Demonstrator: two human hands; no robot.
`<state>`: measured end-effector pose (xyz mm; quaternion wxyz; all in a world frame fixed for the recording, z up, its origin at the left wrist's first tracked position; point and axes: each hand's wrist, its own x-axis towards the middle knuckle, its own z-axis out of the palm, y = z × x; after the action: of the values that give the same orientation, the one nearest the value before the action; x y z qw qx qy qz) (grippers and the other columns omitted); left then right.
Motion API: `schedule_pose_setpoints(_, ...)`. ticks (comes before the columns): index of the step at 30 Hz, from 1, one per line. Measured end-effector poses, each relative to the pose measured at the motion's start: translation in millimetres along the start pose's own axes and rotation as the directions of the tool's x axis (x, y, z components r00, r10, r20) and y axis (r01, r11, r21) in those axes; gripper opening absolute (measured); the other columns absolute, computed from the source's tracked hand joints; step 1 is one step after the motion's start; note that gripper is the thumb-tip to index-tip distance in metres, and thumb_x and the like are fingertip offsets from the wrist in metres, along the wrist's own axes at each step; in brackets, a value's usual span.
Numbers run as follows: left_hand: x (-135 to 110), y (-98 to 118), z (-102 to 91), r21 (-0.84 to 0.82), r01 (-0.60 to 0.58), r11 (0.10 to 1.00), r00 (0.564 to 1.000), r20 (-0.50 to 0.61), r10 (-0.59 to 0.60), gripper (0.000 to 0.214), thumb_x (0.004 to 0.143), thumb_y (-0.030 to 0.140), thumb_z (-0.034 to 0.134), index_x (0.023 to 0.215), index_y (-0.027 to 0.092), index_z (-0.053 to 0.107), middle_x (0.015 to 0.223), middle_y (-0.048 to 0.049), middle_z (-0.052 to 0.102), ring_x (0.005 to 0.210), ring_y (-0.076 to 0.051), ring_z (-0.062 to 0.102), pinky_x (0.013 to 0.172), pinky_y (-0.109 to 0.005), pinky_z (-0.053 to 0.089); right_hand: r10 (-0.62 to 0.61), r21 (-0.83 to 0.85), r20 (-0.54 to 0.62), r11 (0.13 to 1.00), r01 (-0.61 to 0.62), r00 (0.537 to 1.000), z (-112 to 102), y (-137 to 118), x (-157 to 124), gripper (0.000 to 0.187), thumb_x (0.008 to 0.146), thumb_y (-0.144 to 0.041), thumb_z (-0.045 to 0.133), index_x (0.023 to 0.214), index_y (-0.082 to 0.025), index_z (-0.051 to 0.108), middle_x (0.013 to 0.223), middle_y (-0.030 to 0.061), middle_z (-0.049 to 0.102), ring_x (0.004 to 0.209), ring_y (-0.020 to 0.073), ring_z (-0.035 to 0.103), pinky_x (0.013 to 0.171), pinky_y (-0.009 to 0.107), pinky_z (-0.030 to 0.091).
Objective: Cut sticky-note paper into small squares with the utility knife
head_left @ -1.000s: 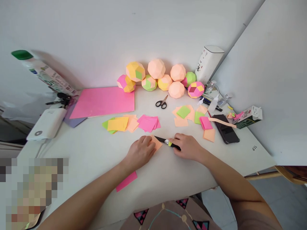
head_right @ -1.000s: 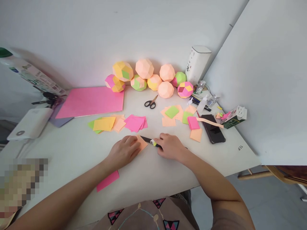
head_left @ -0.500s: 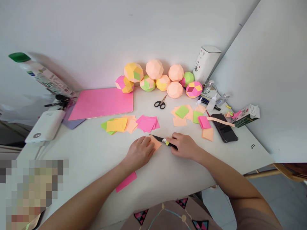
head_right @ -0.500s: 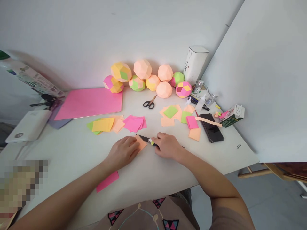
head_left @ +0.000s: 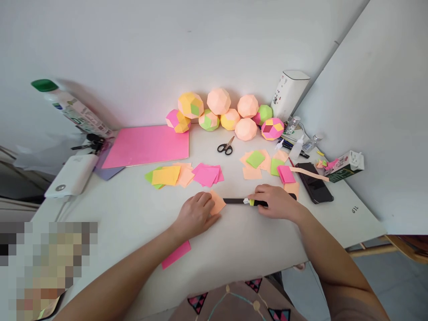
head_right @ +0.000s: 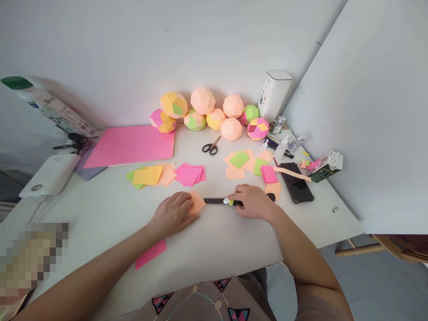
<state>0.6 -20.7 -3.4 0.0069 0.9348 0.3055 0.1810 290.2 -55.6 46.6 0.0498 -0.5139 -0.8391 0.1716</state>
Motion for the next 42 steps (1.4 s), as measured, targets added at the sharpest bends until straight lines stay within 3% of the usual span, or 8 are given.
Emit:
schedule_pose_setpoints(4, 0, 0, 1.9, -0.029, 0.004, 1.0, 0.998, -0.068, -0.006, 0.019, 0.088, 0.035, 0.052, 0.081, 0.017, 0.053, 0.09, -0.0095, 0.06, 0.082, -0.022, 0.058, 0.063, -0.031, 0.049, -0.067, 0.063, 0.049, 0.996, 0.064, 0.997, -3, 4, -4, 0.047, 0.072, -0.011, 0.051, 0.113, -0.026, 0.07, 0.094, 0.0039, 0.066, 0.084, 0.0182, 0.061, 0.066, 0.027, 0.047)
schedule_pose_setpoints(9, 1, -3, 1.1, -0.052, 0.011, 0.999, 0.997, -0.077, -0.015, 0.018, 0.089, 0.035, 0.052, 0.084, 0.018, 0.053, 0.09, -0.0089, 0.061, 0.082, -0.021, 0.059, 0.062, -0.031, 0.048, -0.128, 0.093, 0.02, 0.988, 0.126, 0.992, 1, -3, -1, 0.046, 0.075, -0.013, 0.051, 0.115, -0.024, 0.069, 0.096, 0.0056, 0.065, 0.083, 0.018, 0.06, 0.07, 0.029, 0.048)
schedule_pose_setpoints(16, 2, -10, -6.5, -0.181, 0.07, 0.981, 0.998, 0.005, -0.07, 0.027, 0.091, 0.044, 0.048, 0.086, 0.019, 0.054, 0.095, -0.0078, 0.063, 0.085, -0.02, 0.061, 0.065, -0.029, 0.049, -0.165, 0.098, -0.052, 0.981, 0.17, 0.985, 6, -1, -1, 0.045, 0.074, -0.013, 0.05, 0.113, -0.024, 0.07, 0.093, 0.0058, 0.064, 0.079, 0.017, 0.059, 0.067, 0.028, 0.046)
schedule_pose_setpoints(26, 3, -13, -10.6, -0.239, 0.12, 0.964, 0.992, 0.073, -0.106, 0.022, 0.092, 0.034, 0.044, 0.083, 0.02, 0.057, 0.097, -0.006, 0.063, 0.087, -0.019, 0.06, 0.067, -0.03, 0.049, -0.183, 0.119, -0.082, 0.974, 0.192, 0.98, 5, 1, -2, 0.044, 0.073, -0.012, 0.05, 0.111, -0.023, 0.07, 0.092, 0.0057, 0.064, 0.078, 0.0169, 0.059, 0.066, 0.028, 0.047)
schedule_pose_setpoints(29, 3, -13, -9.7, -0.228, 0.112, 0.967, 0.993, 0.052, -0.103, 0.022, 0.092, 0.032, 0.044, 0.078, 0.019, 0.054, 0.095, -0.0055, 0.063, 0.084, -0.018, 0.06, 0.064, -0.028, 0.048, -0.191, 0.114, -0.075, 0.973, 0.199, 0.979, 5, 2, -2, 0.044, 0.073, -0.012, 0.05, 0.111, -0.023, 0.07, 0.091, 0.0057, 0.064, 0.077, 0.0168, 0.059, 0.066, 0.028, 0.047)
schedule_pose_setpoints(35, 1, -13, -1.6, -0.152, 0.017, 0.988, 0.989, -0.142, -0.039, 0.007, 0.089, 0.014, 0.042, 0.087, 0.019, 0.047, 0.086, -0.0047, 0.064, 0.076, -0.016, 0.061, 0.056, -0.024, 0.043, -0.19, 0.113, -0.073, 0.974, 0.198, 0.979, 6, 2, -2, 0.044, 0.074, -0.013, 0.05, 0.111, -0.023, 0.07, 0.092, 0.0058, 0.064, 0.077, 0.0166, 0.059, 0.066, 0.027, 0.047)
schedule_pose_setpoints(39, 0, -12, -3.6, -0.024, -0.034, 0.999, 0.996, -0.082, 0.032, 0.017, 0.083, 0.005, 0.038, 0.081, 0.02, 0.047, 0.082, -0.0037, 0.063, 0.07, -0.016, 0.058, 0.048, -0.022, 0.035, -0.199, 0.115, -0.074, 0.972, 0.206, 0.977, 6, 2, -2, 0.044, 0.074, -0.013, 0.05, 0.112, -0.023, 0.07, 0.092, 0.0058, 0.063, 0.077, 0.0167, 0.059, 0.067, 0.028, 0.047)
schedule_pose_setpoints(42, 1, -10, -7.6, -0.027, -0.055, 0.998, 0.998, -0.021, 0.055, 0.013, 0.084, 0.011, 0.04, 0.081, 0.019, 0.05, 0.086, -0.0051, 0.063, 0.074, -0.017, 0.059, 0.051, -0.024, 0.039, -0.204, 0.12, -0.088, 0.97, 0.213, 0.975, 7, 3, -2, 0.044, 0.074, -0.013, 0.05, 0.112, -0.023, 0.07, 0.091, 0.0058, 0.063, 0.077, 0.0165, 0.059, 0.066, 0.028, 0.047)
